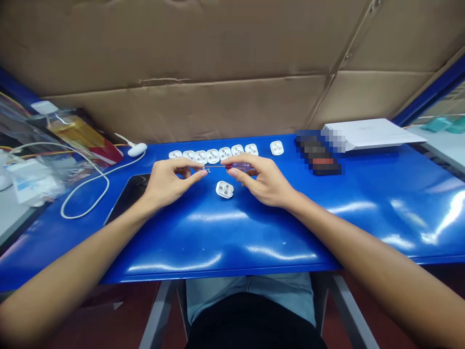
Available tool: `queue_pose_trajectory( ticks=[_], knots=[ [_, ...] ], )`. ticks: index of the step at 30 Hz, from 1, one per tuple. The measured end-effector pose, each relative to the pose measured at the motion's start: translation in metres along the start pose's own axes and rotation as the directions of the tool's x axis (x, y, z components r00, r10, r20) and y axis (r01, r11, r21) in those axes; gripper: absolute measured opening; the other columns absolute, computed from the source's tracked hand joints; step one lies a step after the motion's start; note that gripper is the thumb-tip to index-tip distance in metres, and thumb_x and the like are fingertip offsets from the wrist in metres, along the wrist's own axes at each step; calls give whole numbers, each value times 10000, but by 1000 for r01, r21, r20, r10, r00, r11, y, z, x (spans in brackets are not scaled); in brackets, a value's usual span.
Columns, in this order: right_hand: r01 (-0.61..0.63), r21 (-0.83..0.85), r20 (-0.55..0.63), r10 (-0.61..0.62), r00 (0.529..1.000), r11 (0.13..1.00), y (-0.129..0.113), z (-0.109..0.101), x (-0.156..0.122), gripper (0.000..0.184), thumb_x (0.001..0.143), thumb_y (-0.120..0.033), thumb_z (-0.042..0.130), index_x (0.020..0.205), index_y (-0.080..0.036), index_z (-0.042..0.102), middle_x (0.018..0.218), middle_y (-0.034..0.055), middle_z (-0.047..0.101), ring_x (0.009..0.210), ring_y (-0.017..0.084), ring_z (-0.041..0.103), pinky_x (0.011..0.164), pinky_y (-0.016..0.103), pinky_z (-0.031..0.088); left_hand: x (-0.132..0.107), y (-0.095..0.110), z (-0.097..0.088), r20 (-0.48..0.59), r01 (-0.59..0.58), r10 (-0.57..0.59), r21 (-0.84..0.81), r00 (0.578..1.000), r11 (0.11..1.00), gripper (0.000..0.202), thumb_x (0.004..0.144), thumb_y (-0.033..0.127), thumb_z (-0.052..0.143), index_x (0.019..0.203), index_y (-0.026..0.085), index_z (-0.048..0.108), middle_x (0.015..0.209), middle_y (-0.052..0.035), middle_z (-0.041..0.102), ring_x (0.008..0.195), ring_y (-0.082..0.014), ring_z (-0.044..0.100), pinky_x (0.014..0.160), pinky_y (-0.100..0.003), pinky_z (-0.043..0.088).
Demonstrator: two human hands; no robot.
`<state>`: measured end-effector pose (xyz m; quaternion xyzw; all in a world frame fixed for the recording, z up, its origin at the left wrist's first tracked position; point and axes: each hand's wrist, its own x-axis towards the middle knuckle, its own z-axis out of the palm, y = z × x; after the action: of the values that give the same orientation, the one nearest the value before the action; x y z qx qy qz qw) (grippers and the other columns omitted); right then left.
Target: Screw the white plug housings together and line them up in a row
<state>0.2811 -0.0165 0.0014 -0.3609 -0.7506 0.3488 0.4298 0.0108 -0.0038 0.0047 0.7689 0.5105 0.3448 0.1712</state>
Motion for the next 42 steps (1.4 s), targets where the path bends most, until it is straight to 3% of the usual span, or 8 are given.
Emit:
queue_pose_trajectory(
  ticks=[10, 16, 21, 24, 27, 33, 38, 42],
  knots=[
    [36, 43, 3, -36, 999, 998, -4, 2, -1, 268, 1006, -398, 695, 1193, -225, 778, 1154, 67, 800, 839, 168, 744, 722, 304, 630, -1, -4, 3, -98, -188, 186, -18, 978, 982, 158, 939, 347, 782, 924, 200, 839, 896, -30, 810, 657, -135, 617, 671, -281, 488],
    [28, 47, 6, -28, 1000, 999, -3, 0, -1, 250, 1008, -398, 693, 1180, -238, 780, 1144, 59, 803, 802, 162, 739, 722, 316, 634, 1, -12, 4, -103, -359, 368, 97, 924, 928, 123, 974, 295, 758, 945, 186, 807, 896, -22, 792, 665, -126, 635, 738, -276, 510],
    [80, -58, -7, -80, 997, 995, -2, -1, -2, 246, 1020, -389, 672, 1175, -224, 766, 1090, 52, 815, 812, 174, 761, 805, 352, 645, -1, -17, 4, -41, -484, 520, 312, 853, 818, 181, 1058, 280, 641, 1054, 175, 788, 1064, -81, 805, 926, -196, 742, 817, -293, 544],
    [158, -163, -13, -162, 987, 974, -4, 0, -3, 203, 1018, -344, 668, 1164, -223, 741, 1033, 47, 820, 859, 198, 785, 834, 364, 649, -2, -14, 3, 28, -523, 587, 490, 809, 697, 195, 1075, 258, 603, 1042, 181, 780, 1049, -76, 810, 910, -209, 742, 771, -301, 529],
    [284, -310, 47, -284, 958, 907, -6, -1, -5, 154, 1008, -269, 660, 1153, -229, 691, 1032, 50, 808, 875, 202, 792, 816, 347, 652, -3, -10, 2, 95, -552, 612, 557, 785, 621, 209, 1084, 244, 573, 1045, 172, 765, 1042, -69, 807, 856, -205, 729, 713, -300, 506],
    [366, -447, 51, -386, 921, 816, -10, -5, -6, 139, 977, -163, 623, 1097, -232, 606, 975, 35, 773, 847, 190, 781, 775, 312, 647, -5, -3, 3, 114, -539, 573, 524, 812, 659, 222, 1096, 283, 555, 1083, 182, 753, 1069, -65, 802, 849, -187, 728, 723, -294, 515],
    [407, -554, 73, -445, 893, 726, -11, -5, -6, 91, 982, -209, 648, 1045, -255, 602, 914, 11, 763, 779, 192, 765, 700, 312, 618, -7, -2, 6, 120, -561, 574, 442, 810, 700, 205, 1086, 280, 570, 1083, 183, 751, 1062, -68, 798, 885, -196, 742, 748, -296, 542],
    [435, -562, 90, -471, 878, 704, -12, -4, -6, 102, 970, -177, 646, 1038, -245, 613, 900, 9, 764, 759, 182, 750, 690, 296, 594, -7, -3, 7, 108, -560, 570, 399, 815, 726, 188, 1075, 282, 593, 1074, 181, 752, 1064, -71, 796, 893, -198, 748, 774, -297, 552]
  ],
)
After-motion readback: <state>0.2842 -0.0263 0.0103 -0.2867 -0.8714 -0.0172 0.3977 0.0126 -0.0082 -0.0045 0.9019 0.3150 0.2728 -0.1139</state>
